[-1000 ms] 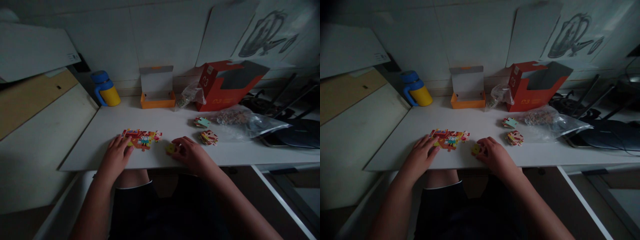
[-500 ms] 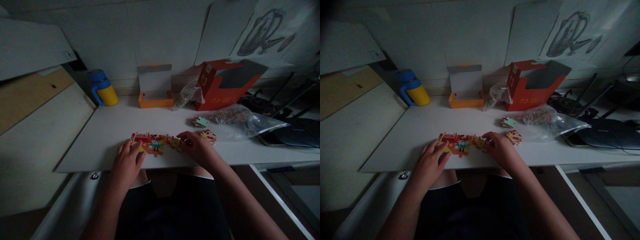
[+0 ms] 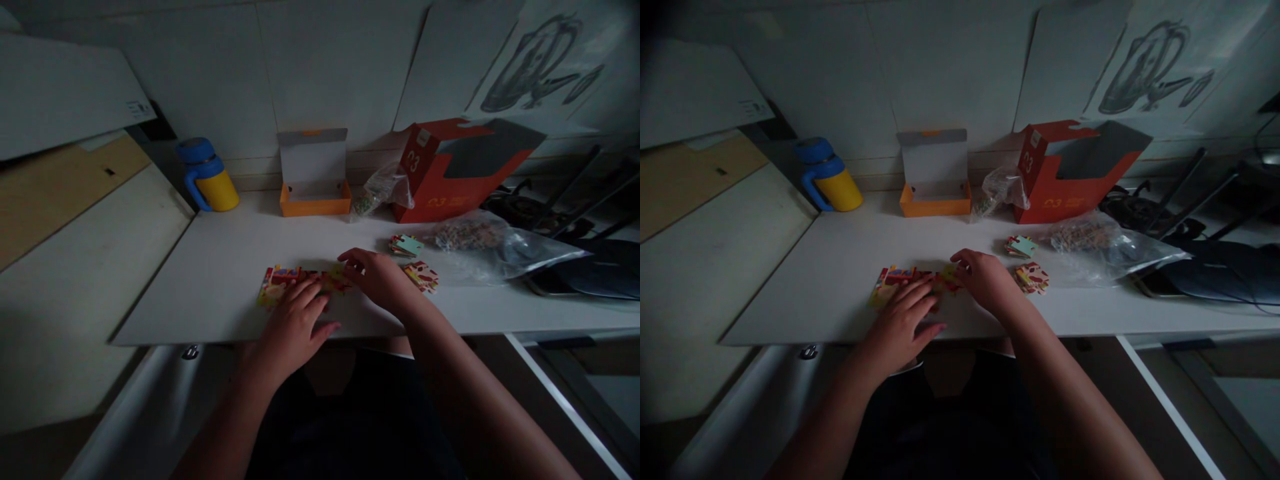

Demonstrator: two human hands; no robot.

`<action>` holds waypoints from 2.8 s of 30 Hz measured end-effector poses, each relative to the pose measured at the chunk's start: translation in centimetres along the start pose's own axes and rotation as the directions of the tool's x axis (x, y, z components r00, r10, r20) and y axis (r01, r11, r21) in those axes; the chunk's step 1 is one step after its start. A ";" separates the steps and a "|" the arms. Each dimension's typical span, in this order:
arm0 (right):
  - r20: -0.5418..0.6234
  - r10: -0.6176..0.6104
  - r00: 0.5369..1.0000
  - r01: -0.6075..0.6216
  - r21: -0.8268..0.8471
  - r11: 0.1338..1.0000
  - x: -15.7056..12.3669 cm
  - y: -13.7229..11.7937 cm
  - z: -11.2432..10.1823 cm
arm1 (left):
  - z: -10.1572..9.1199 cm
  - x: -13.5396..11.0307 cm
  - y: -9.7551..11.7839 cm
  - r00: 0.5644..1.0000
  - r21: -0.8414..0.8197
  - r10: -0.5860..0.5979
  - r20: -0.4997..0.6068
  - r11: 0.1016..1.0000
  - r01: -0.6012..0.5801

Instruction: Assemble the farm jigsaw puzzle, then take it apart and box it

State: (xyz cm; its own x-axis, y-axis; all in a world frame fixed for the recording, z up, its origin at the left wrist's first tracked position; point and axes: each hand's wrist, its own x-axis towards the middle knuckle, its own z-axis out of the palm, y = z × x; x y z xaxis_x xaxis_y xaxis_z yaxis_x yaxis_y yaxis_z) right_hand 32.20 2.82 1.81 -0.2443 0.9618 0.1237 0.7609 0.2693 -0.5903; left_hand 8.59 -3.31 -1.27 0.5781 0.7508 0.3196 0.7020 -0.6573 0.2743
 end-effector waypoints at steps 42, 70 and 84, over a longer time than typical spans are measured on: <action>0.214 -0.059 0.975 0.121 -0.290 0.949 0.3 0.1 0.4 | 0.8 0.0 0.5 0.999 -0.048 -0.028 -0.027 0.999 0.026; 0.376 0.108 0.920 0.043 -0.371 0.928 2.5 -3.0 -1.2 | 1.0 -0.2 0.6 0.998 -0.044 -0.042 -0.045 0.998 0.040; 0.164 -0.063 0.984 0.055 0.057 0.997 -1.0 -0.6 -0.6 | 0.8 -0.2 0.7 0.998 -0.048 -0.060 -0.022 0.997 0.059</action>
State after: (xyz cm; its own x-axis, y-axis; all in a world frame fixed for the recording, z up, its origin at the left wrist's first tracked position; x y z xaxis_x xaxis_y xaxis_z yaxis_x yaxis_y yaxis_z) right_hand 32.34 1.75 2.47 -0.3871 0.9216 0.0287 0.7107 0.3180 -0.6275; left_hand 9.25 -3.89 -1.86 0.5256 0.7874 0.3221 0.7143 -0.6141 0.3356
